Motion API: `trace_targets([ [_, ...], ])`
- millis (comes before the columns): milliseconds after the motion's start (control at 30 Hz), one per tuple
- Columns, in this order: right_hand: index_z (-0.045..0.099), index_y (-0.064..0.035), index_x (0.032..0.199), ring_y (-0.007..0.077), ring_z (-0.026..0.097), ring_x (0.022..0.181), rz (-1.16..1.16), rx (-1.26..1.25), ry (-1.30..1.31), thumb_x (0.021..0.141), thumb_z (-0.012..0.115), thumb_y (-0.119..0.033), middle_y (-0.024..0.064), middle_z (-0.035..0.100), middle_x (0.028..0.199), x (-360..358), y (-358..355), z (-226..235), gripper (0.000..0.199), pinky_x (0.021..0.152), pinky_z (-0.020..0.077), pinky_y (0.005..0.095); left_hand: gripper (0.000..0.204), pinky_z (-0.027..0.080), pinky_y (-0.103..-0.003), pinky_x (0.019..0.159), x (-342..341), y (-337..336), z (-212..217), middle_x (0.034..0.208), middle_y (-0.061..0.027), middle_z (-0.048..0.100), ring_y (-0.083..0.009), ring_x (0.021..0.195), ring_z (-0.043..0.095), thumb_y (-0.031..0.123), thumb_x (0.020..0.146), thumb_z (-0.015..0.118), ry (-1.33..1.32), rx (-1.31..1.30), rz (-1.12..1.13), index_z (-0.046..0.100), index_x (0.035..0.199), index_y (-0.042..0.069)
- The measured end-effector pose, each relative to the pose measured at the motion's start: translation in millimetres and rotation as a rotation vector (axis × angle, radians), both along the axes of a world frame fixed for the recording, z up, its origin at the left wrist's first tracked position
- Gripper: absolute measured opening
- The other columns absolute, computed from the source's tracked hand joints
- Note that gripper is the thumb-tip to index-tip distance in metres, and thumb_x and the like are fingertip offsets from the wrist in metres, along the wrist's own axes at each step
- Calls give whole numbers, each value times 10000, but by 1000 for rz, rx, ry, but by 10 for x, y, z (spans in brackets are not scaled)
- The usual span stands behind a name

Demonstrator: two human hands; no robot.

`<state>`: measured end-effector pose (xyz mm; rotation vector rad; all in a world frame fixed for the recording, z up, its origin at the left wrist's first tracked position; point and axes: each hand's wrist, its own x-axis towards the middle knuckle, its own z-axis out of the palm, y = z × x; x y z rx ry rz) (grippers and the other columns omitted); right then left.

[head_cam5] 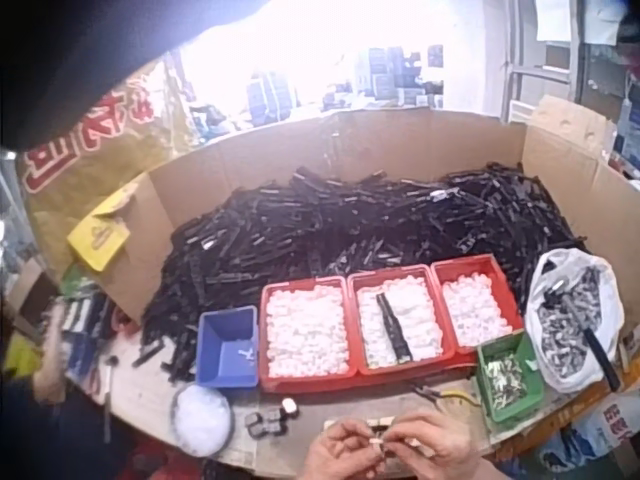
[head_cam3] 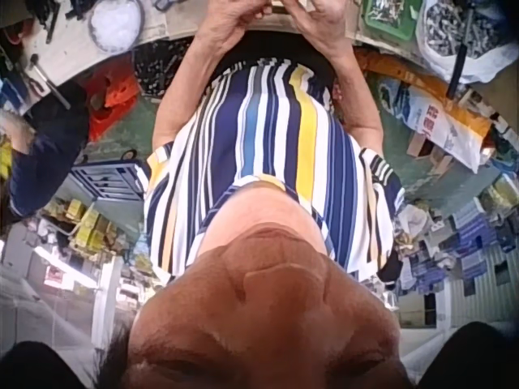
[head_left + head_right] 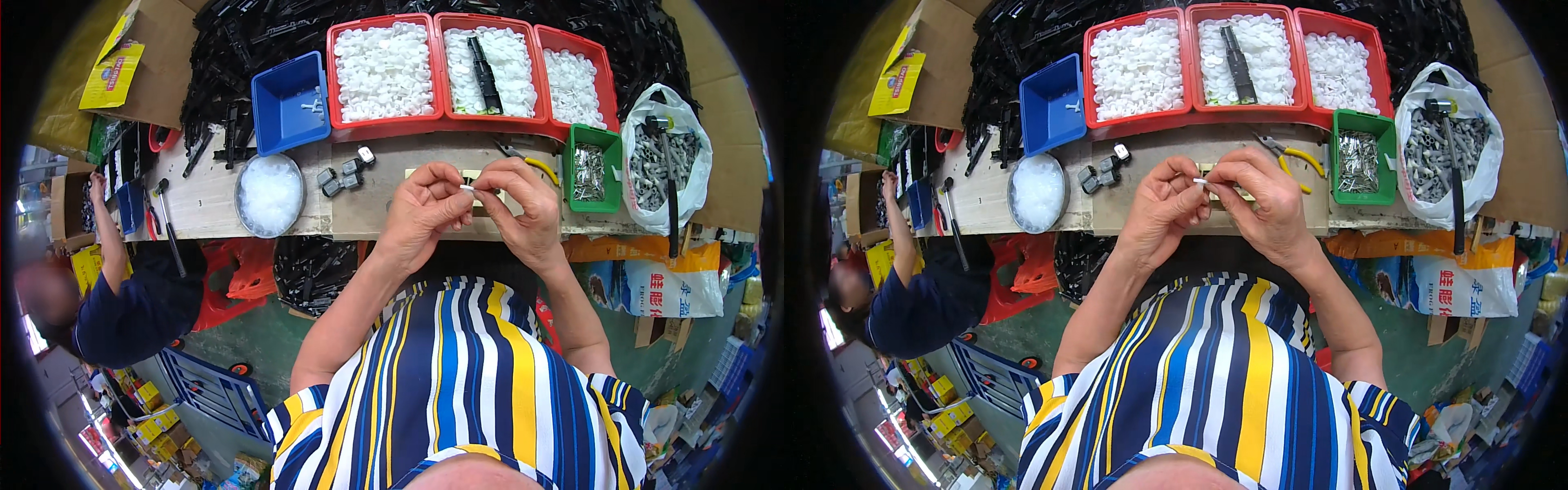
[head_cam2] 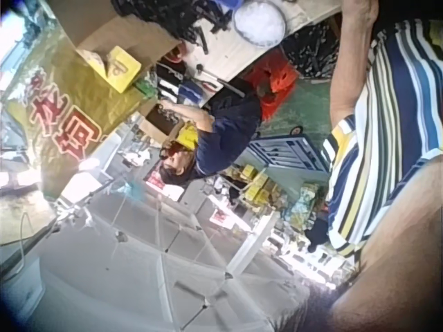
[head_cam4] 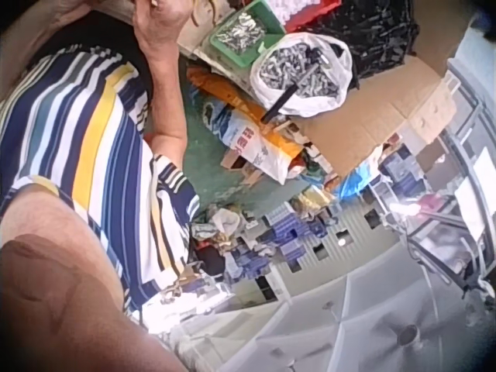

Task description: The person assembles small hardware components at a workbench. They pick up small metal pieces and white plastic parts, place them into a wooden jig, and use pliers to secure them. The person repeats this process for multiple units, placing the finished items on the table.

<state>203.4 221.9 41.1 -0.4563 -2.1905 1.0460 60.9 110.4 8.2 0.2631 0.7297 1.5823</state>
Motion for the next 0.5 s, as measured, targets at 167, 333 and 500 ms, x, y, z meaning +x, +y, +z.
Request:
trace_targets([
  [167, 658, 11, 944, 257, 651, 820, 90, -32, -19, 793, 708, 72, 115, 633, 918, -94, 0, -59, 170, 701, 515, 327, 308, 517, -191, 649, -76, -90, 1, 916, -48, 688, -85, 760, 638, 15, 832, 776, 450, -44, 104, 662, 1118, 12],
  [333, 658, 14, 943, 255, 650, 822, 110, -68, -52, 797, 705, 70, 119, 631, 931, -158, -6, -102, 164, 702, 514, 333, 284, 517, -198, 695, -125, -118, -46, 971, -38, 671, -80, 800, 629, 23, 799, 804, 609, -1, 150, 705, 1065, 8],
  [500, 651, 12, 934, 280, 639, 810, 97, 25, -114, 802, 702, 44, 122, 617, 932, -166, 65, -288, 146, 693, 503, 360, 354, 506, -284, 734, -198, -130, -43, 960, -60, 652, -168, 871, 629, 41, 729, 833, 1301, 14, 281, 715, 1063, 30],
])
